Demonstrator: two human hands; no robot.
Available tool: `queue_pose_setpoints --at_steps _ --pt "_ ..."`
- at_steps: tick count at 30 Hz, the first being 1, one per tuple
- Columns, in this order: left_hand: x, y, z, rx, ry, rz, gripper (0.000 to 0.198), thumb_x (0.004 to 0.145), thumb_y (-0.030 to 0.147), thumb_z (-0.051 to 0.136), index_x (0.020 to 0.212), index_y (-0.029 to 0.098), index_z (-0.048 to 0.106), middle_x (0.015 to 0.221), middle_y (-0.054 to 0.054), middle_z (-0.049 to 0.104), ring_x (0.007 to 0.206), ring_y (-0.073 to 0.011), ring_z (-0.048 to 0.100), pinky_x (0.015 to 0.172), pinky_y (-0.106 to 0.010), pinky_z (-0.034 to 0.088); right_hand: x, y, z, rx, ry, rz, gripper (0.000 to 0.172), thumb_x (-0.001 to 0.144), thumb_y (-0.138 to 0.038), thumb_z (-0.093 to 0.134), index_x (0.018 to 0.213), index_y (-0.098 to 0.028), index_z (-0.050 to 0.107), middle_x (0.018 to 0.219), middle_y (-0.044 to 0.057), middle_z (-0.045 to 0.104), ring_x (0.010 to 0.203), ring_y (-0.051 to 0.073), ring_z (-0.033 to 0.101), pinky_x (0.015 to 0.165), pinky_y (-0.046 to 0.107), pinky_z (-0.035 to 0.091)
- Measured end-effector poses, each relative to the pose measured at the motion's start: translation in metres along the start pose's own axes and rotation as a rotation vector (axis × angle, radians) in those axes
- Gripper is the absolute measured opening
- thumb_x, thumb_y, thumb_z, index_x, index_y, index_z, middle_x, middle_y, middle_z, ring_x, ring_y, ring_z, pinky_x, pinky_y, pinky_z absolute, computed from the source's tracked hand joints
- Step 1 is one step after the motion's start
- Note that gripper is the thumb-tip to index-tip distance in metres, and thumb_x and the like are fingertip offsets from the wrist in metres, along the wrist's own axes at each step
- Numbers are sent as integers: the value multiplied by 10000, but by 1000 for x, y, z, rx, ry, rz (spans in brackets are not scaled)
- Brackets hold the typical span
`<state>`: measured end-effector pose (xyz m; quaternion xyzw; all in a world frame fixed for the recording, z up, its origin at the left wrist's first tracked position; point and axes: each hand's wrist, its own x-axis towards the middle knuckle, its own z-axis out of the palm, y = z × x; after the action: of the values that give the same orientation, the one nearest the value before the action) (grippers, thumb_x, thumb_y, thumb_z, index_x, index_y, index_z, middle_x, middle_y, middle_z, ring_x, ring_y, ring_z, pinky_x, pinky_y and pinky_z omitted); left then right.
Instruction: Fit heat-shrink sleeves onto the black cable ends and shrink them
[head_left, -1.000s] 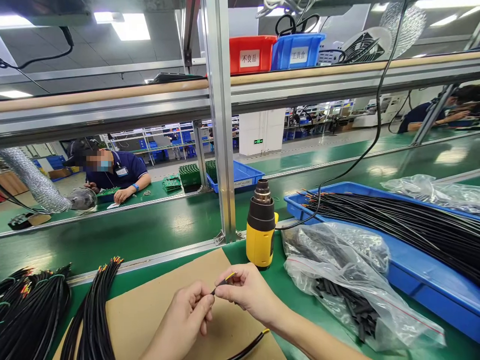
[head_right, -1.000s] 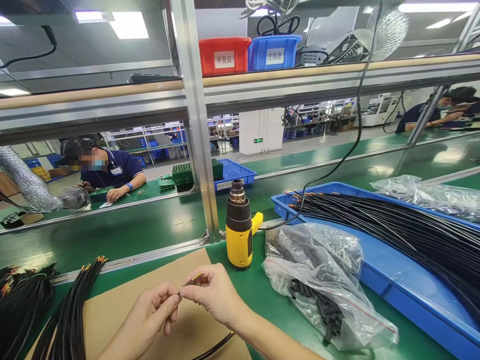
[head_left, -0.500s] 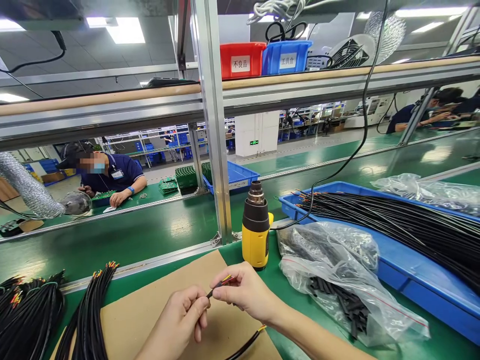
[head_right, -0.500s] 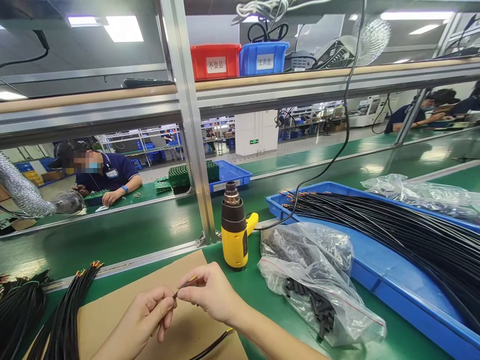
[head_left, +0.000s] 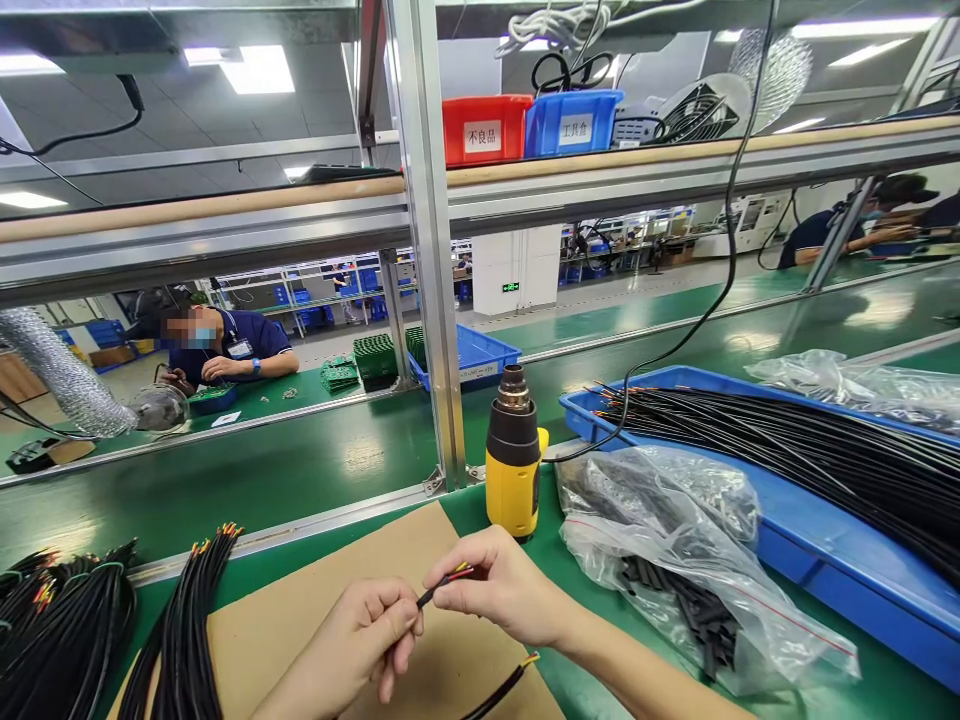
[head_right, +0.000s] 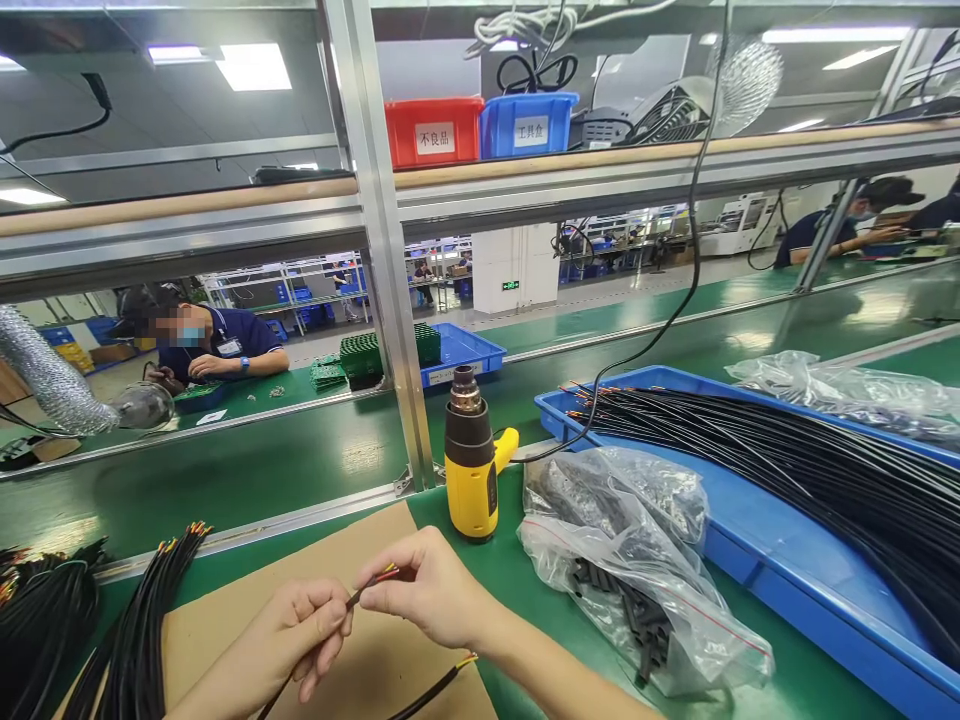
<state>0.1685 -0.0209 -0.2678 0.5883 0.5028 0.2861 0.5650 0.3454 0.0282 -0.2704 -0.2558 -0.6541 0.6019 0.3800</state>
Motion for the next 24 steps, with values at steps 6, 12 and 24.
queue_pose_setpoints --at_steps 6,12,24 --pt "-1 3 -3 -114 -85 -42 406 711 539 548 653 140 493 425 58 458 288 -21 344 301 -129 230 -2 -2 0 -132 -56 -145 165 623 -263 686 726 -140 723 556 14 583 518 82 446 479 202 337" --pt "3 4 -2 -118 4 -19 421 701 556 545 651 146 463 437 67 446 302 -10 313 315 -131 188 9 3 -20 -137 -53 -13 324 611 -338 693 865 -135 689 553 -23 526 485 68 403 459 198 328" --pt "10 -8 -9 -75 211 71 357 763 502 486 677 159 437 469 84 431 334 -17 317 359 -149 207 -1 5 -1 -1518 -194 284 115 662 -107 620 732 -46 689 757 217 667 744 316 618 603 353 399"
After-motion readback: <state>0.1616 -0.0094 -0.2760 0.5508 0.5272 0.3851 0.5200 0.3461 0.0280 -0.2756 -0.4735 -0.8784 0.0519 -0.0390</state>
